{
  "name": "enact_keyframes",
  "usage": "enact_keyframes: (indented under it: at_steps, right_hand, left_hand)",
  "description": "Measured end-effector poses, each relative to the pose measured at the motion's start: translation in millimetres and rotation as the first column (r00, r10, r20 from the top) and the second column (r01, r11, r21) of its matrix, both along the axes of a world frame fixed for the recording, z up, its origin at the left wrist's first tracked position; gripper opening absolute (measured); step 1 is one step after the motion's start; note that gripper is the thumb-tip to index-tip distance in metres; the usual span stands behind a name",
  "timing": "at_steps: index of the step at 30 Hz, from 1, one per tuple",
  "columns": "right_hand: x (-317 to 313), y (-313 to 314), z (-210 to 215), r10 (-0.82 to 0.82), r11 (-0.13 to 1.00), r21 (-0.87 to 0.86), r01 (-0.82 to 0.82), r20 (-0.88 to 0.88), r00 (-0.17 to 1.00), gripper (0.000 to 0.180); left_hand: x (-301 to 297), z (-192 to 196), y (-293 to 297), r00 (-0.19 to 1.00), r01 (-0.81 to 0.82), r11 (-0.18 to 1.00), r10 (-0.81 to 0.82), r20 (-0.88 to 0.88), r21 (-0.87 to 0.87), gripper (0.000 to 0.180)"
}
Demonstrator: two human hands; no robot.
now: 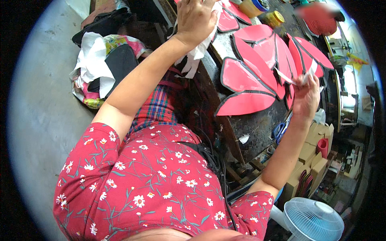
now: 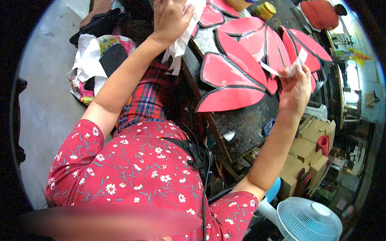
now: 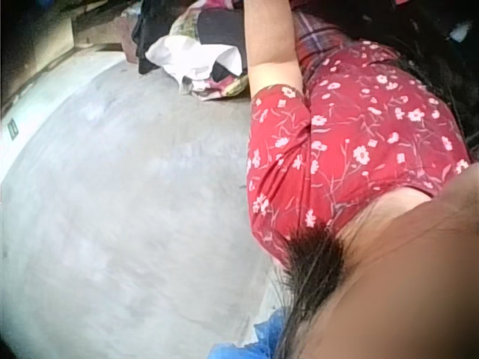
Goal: The person uses scissors to cut a white fabric strip into smaller pieces. They then place the cut pieces onto pink foam shapes on the table.
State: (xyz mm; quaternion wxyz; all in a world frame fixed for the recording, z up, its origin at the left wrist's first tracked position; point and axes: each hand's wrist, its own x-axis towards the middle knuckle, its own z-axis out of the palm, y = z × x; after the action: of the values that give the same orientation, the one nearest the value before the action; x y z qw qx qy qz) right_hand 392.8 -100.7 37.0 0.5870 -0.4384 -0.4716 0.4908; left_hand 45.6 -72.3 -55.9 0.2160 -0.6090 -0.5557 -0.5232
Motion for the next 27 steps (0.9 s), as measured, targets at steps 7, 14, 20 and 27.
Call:
enact_keyframes:
  at_steps: [7,14,20,27]
  right_hand:
    - [34.5,-60.2,-28.4,-0.071,0.988,-0.121,0.093,0.171,0.983,0.014]
    - [22.2,-90.1,-65.8,0.066,0.954,-0.296,0.048,0.365,0.929,0.009]
    - [2.7,-117.9,-79.7,0.137,0.955,-0.294,-0.042,0.310,0.941,0.009]
    - [-21.3,-150.0,-64.1,0.323,0.946,-0.107,-0.306,0.350,0.879,0.012]
  left_hand:
    - [65.8,-20.3,-51.4,0.766,0.461,0.780,-0.590,-0.254,-0.423,0.036]
    - [64.5,-26.7,-56.9,0.753,0.404,0.717,-0.614,-0.239,-0.568,0.055]
    - [63.1,-7.9,-50.8,0.817,0.274,0.612,-0.555,-0.157,-0.742,0.077]
    - [60.1,23.9,-70.7,0.505,0.825,0.311,-0.779,0.370,-0.472,0.037]
